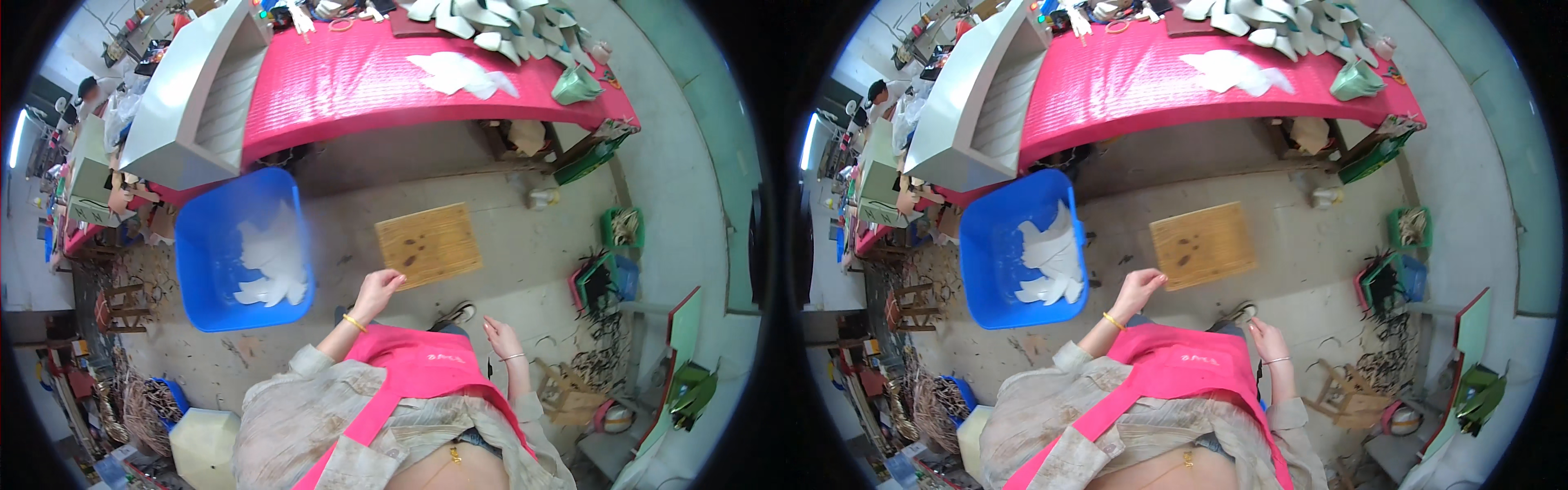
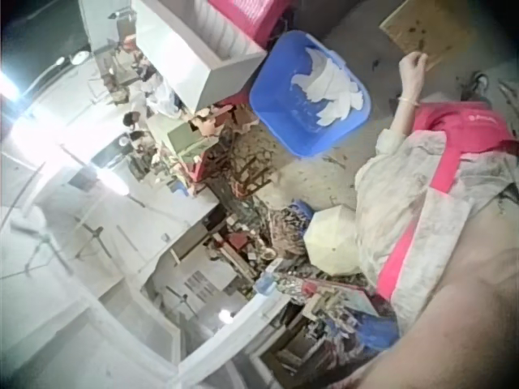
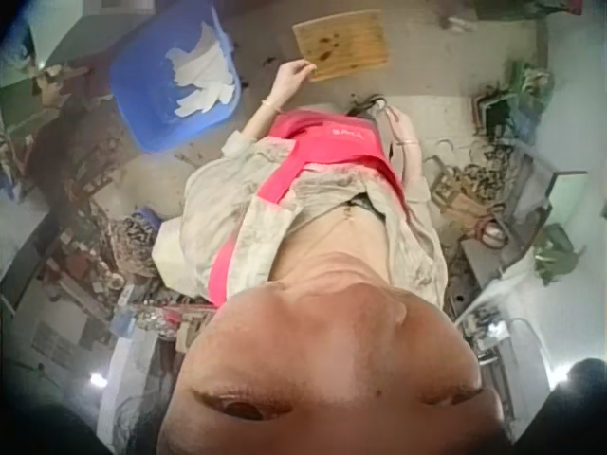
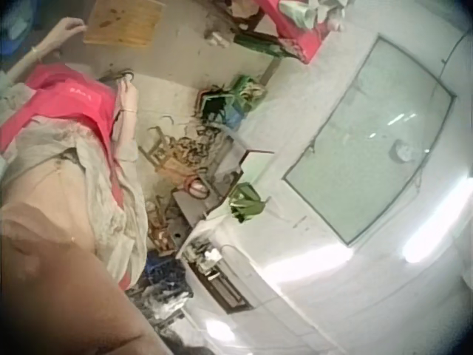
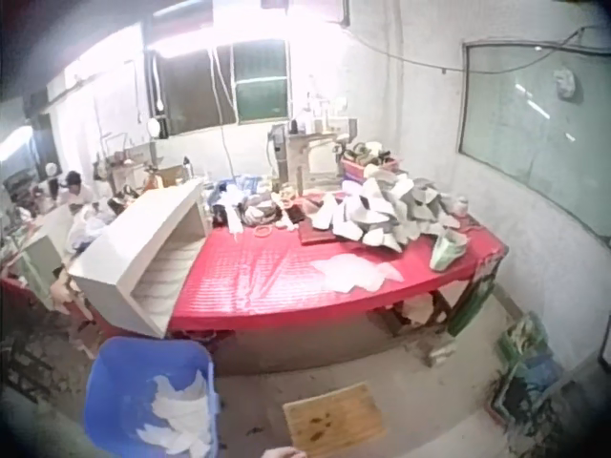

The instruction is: The person uses a grinding machine to smooth the edges of white foam pieces, then moves to a table to assemble shoe components. They place a foam insert into a shoe upper and attach a sole piece, pressing the parts together to form a shoe.

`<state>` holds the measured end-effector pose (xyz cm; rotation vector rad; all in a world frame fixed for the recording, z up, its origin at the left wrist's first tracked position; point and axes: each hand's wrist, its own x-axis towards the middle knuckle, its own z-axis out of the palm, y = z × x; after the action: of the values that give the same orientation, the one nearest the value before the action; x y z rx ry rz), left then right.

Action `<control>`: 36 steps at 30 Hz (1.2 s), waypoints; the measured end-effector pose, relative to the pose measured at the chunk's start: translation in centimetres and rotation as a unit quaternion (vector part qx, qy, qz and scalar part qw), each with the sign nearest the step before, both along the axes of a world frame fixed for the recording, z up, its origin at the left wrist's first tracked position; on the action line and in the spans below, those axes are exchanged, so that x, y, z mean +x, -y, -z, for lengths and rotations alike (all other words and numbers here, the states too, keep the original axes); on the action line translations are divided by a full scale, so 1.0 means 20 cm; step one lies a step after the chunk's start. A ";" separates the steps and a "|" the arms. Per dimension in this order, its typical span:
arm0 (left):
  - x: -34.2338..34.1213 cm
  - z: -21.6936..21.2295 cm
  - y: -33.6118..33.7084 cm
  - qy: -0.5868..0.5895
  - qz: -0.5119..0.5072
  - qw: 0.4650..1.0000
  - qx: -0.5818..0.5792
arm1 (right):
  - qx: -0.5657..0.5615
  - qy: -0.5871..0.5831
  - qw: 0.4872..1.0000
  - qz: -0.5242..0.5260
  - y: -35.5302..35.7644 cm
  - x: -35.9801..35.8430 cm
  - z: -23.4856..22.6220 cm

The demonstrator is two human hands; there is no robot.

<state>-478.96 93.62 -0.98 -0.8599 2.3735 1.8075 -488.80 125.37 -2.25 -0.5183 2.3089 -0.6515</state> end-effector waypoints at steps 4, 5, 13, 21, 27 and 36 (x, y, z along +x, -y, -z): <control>-0.21 -0.04 -0.46 -0.043 -0.003 0.999 0.034 | 0.009 -0.001 1.000 -0.005 -0.21 -0.48 -0.14; -0.23 -0.07 -0.53 -0.025 0.009 1.000 0.012 | 0.015 -0.027 0.999 -0.028 -0.24 -0.59 -0.15; -0.41 -0.04 -0.56 0.059 -0.072 0.996 -0.015 | -0.040 -0.039 0.995 -0.082 -0.10 -1.11 -0.14; -1.12 0.27 -0.50 0.041 -0.149 0.988 0.002 | -0.007 0.063 0.977 -0.205 -0.08 -1.91 -0.05; -1.92 0.19 -0.76 0.086 0.003 0.996 0.015 | 0.003 -0.043 0.990 -0.134 -0.38 -2.72 -0.07; -2.12 0.11 -0.72 0.095 -0.104 0.988 -0.056 | 0.020 0.022 0.974 -0.225 -0.03 -3.23 -0.28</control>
<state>-521.41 107.97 -3.23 -1.2736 2.3589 1.5806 -553.39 125.98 3.41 -0.9589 2.0556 -0.3896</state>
